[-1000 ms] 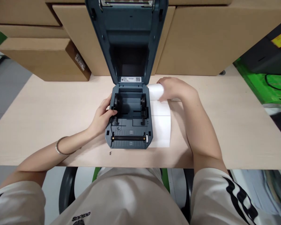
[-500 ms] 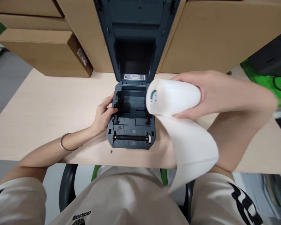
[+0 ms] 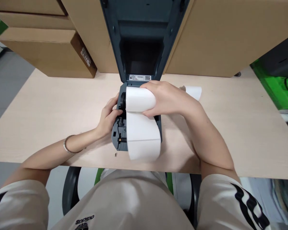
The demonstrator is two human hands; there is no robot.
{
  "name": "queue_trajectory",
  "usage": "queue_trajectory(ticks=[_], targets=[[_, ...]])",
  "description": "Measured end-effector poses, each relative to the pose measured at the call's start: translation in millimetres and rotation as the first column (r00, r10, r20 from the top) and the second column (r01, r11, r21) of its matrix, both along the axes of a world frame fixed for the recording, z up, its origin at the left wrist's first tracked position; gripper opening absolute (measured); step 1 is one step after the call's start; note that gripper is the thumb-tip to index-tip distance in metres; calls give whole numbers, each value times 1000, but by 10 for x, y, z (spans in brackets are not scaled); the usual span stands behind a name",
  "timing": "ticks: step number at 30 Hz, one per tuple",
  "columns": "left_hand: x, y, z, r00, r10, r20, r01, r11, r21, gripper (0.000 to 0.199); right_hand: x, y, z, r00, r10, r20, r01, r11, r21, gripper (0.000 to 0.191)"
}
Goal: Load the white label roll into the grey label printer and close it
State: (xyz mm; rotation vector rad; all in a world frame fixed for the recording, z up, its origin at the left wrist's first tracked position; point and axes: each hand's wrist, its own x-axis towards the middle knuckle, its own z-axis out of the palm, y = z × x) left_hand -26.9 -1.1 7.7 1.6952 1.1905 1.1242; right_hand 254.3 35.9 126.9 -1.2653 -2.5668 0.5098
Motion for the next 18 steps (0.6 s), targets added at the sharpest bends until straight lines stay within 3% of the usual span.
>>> queue_trajectory(ticks=[6, 10, 14, 18], targets=[[3, 11, -18, 1000, -21, -5, 21, 1000, 17, 82, -151, 74, -245, 982, 3, 190, -15, 998, 64, 58], [-6, 14, -26, 999, -28, -34, 29, 999, 24, 80, -204, 26, -281, 964, 41, 264, -76, 989, 124, 68], [-12, 6, -2, 1000, -26, -14, 26, 1000, 16, 80, -163, -385, -95, 983, 93, 160, -123, 975, 186, 56], [-14, 5, 8, 1000, -15, 3, 15, 1000, 9, 82, -97, -1018, 6, 975, 209, 81, -218, 966, 138, 65]])
